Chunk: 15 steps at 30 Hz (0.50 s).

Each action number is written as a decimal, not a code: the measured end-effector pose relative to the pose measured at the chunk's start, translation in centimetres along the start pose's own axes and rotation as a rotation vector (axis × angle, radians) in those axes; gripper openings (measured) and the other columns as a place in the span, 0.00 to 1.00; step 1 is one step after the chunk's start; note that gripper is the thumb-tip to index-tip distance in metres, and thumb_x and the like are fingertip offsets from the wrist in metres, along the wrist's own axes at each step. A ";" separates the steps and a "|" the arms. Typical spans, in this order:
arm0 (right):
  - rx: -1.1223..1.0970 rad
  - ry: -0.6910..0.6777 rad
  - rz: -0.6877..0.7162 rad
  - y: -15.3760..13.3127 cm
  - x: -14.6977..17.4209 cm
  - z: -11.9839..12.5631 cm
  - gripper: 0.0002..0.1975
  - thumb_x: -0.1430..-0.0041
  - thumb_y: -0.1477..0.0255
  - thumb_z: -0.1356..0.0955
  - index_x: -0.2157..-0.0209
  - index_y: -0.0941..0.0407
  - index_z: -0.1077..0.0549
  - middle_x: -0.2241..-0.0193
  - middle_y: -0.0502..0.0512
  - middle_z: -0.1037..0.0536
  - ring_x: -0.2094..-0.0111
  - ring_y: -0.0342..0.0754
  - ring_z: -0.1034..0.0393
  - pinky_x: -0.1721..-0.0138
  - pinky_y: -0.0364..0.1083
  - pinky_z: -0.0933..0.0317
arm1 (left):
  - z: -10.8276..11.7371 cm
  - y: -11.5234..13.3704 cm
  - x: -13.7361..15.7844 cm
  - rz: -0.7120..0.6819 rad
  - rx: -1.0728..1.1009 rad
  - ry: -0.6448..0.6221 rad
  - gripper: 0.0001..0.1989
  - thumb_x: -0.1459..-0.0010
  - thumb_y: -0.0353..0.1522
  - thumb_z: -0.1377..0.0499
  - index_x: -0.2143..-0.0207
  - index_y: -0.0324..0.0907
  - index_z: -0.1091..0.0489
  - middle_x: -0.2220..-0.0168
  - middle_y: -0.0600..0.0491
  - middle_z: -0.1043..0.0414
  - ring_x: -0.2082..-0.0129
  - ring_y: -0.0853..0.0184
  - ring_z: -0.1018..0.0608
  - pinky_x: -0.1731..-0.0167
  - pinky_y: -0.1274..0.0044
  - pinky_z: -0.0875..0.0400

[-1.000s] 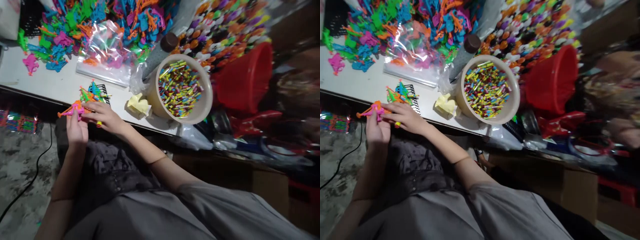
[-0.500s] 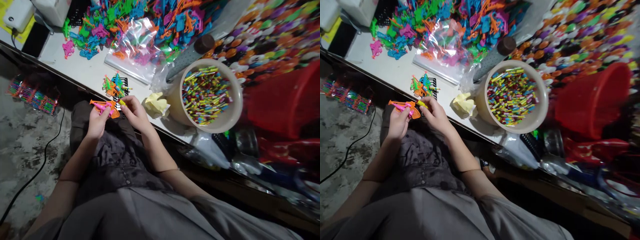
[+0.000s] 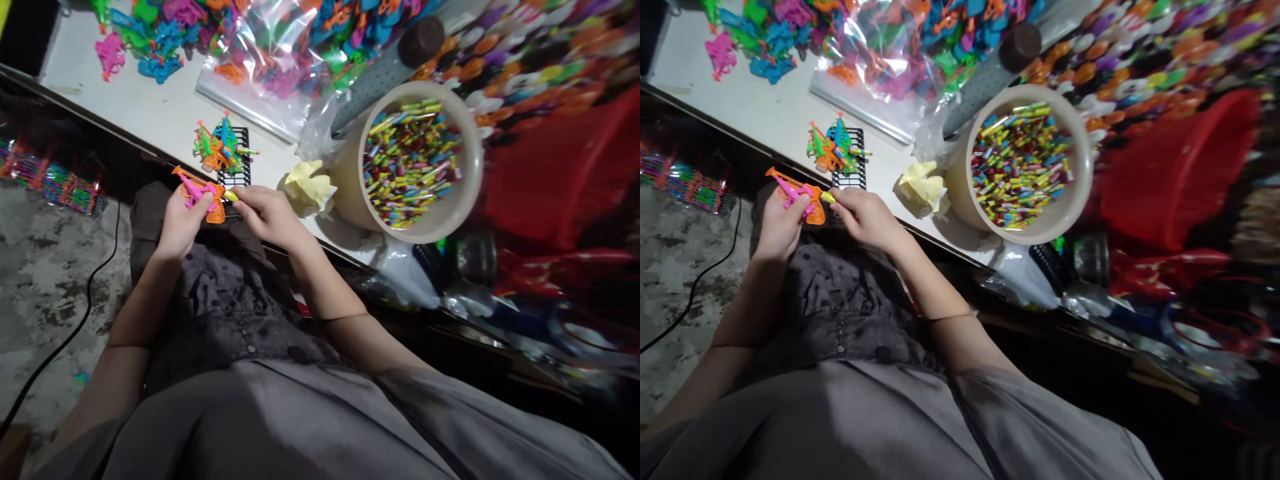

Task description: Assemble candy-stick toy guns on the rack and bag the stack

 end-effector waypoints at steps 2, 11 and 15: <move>0.013 -0.016 -0.008 0.8 0.1 0.9 0.21 0.36 0.57 0.44 0.54 0.52 0.28 0.62 0.56 0.24 0.60 0.49 0.30 0.56 0.49 0.37 | -0.3 0.1 -1.3 -0.006 0.005 -0.057 0.21 0.50 0.46 0.38 0.59 0.43 0.33 0.59 0.50 0.27 0.55 0.61 0.25 0.51 0.68 0.31; 0.536 0.492 -0.642 14.9 6.5 17.9 0.18 0.38 0.75 0.43 0.50 0.60 0.31 0.51 0.66 0.28 0.52 0.49 0.35 0.51 0.46 0.43 | -3.0 -1.8 -13.0 -0.025 -0.282 -0.163 0.31 0.55 0.38 0.33 0.48 0.43 0.38 0.59 0.48 0.28 0.47 0.53 0.30 0.44 0.59 0.40; 0.679 0.358 -0.942 21.2 9.1 21.9 0.21 0.44 0.80 0.39 0.47 0.65 0.33 0.49 0.71 0.31 0.51 0.51 0.37 0.50 0.46 0.47 | -2.0 -0.1 -17.8 0.074 -0.714 -0.017 0.45 0.55 0.35 0.32 0.39 0.45 0.52 0.50 0.50 0.33 0.40 0.51 0.44 0.38 0.52 0.63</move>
Point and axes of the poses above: each hand's wrist, its own x-axis away from the middle knuckle, its own z-axis out of the back of the hand, y = z × x, the point moved 2 cm from there along -x, towards the middle knuckle
